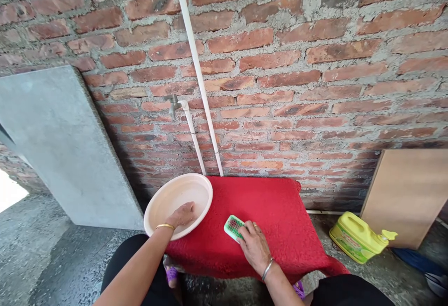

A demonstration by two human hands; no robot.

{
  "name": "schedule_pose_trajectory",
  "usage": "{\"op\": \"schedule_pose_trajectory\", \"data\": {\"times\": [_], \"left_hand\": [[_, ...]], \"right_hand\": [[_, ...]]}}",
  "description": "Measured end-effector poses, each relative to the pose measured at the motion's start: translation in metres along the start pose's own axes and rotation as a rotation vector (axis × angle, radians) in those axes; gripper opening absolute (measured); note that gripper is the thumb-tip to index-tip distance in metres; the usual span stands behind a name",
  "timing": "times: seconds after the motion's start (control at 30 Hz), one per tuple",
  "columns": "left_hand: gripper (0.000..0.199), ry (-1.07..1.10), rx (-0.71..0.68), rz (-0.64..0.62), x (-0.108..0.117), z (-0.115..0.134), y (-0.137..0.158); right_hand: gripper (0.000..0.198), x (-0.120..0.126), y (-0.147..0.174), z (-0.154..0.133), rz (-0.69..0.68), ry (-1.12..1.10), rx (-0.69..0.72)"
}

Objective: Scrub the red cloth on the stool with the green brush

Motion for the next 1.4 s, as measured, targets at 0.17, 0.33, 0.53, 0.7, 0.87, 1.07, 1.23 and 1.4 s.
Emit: {"op": "schedule_pose_trajectory", "data": {"times": [0.17, 0.33, 0.53, 0.7, 0.87, 1.07, 1.23, 1.4], "left_hand": [[0.014, -0.009, -0.007, 0.000, -0.002, -0.001, -0.002], [0.013, -0.012, -0.012, -0.009, -0.004, -0.004, -0.005], [0.012, -0.054, -0.021, -0.011, -0.006, -0.004, -0.008], [0.013, -0.038, -0.018, -0.011, -0.007, -0.006, -0.009], [0.014, -0.030, -0.041, -0.006, -0.008, -0.007, -0.010], [0.015, -0.011, -0.047, -0.010, -0.012, -0.010, -0.016], [0.012, 0.006, -0.046, -0.009, -0.011, -0.009, -0.014], [0.010, -0.009, -0.054, -0.007, -0.006, -0.004, -0.006]], "right_hand": [[0.013, 0.013, 0.003, 0.047, 0.112, 0.003, -0.152], [0.013, 0.027, 0.007, 0.084, 0.172, 0.030, -0.231], [0.012, 0.017, 0.003, 0.056, 0.173, -0.026, -0.173], [0.007, 0.021, 0.001, 0.053, 0.181, -0.073, -0.164], [0.014, 0.048, 0.016, 0.098, 0.257, -0.054, -0.304], [0.024, 0.063, 0.034, 0.141, 0.325, -0.021, -0.459], [0.025, 0.052, 0.032, 0.138, 0.309, -0.002, -0.484], [0.026, 0.053, 0.032, 0.135, 0.272, 0.004, -0.480]]}}
Point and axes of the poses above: each hand's wrist, its own y-axis away from the middle knuckle, its own x-axis out of the back of the hand, z = x × y, the point moved 5 cm from there along -y, towards the middle knuckle, and after that the axes turned 8 degrees about x, right-handed, at the moved point
